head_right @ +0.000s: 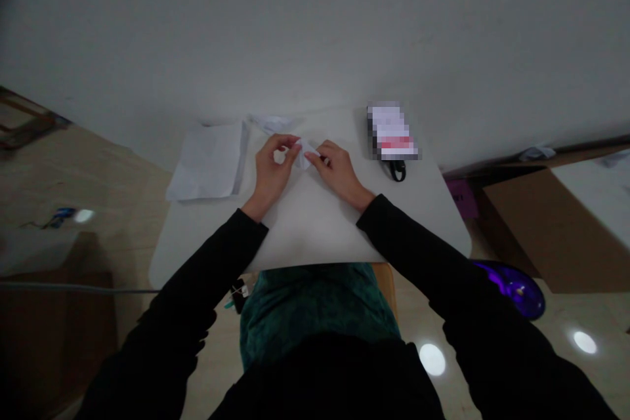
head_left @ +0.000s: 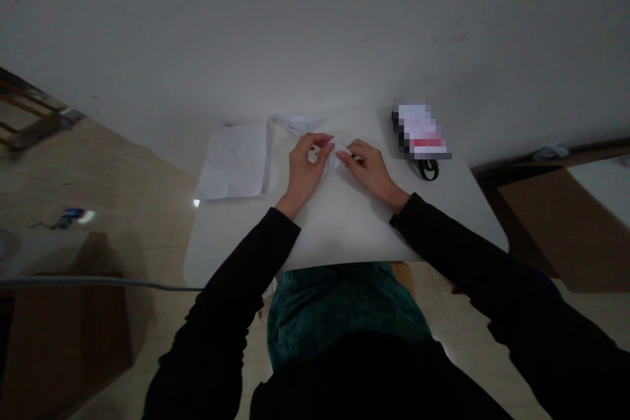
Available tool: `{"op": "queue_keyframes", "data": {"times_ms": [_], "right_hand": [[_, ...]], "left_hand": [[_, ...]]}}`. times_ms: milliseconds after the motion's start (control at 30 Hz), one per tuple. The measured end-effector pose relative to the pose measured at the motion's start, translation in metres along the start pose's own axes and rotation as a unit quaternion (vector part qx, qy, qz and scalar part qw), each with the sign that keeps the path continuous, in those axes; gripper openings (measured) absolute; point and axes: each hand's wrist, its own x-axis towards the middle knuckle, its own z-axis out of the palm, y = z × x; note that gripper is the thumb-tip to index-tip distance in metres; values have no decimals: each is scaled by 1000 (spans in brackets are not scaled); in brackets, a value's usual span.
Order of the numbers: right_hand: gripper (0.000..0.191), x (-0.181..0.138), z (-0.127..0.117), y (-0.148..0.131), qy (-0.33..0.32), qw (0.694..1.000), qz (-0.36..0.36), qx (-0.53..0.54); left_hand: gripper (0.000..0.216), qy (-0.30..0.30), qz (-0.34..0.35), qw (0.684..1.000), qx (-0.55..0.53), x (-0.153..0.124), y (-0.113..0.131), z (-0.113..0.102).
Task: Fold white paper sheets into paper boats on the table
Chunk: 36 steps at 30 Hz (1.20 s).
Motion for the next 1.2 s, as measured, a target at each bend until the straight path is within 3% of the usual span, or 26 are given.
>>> {"op": "queue_keyframes", "data": {"times_ms": [233, 467, 667, 933, 1200], "right_hand": [[40, -3, 4, -4, 69, 995, -66, -3], [23, -2, 4, 6, 64, 993, -93, 15], [8, -3, 3, 1, 104, 989, -98, -23], [9, -6, 6, -8, 122, 991, -25, -42], [17, 0, 2, -4, 147, 988, 44, -24]], "left_hand": [[10, -57, 66, 990, 114, -3, 5, -2], [25, -62, 5, 977, 203, -4, 14, -1], [19, -69, 5, 976, 205, -4, 17, -1], [13, -102, 47, 966, 234, -8, 17, 1], [24, -198, 128, 953, 193, -4, 8, 2]]}}
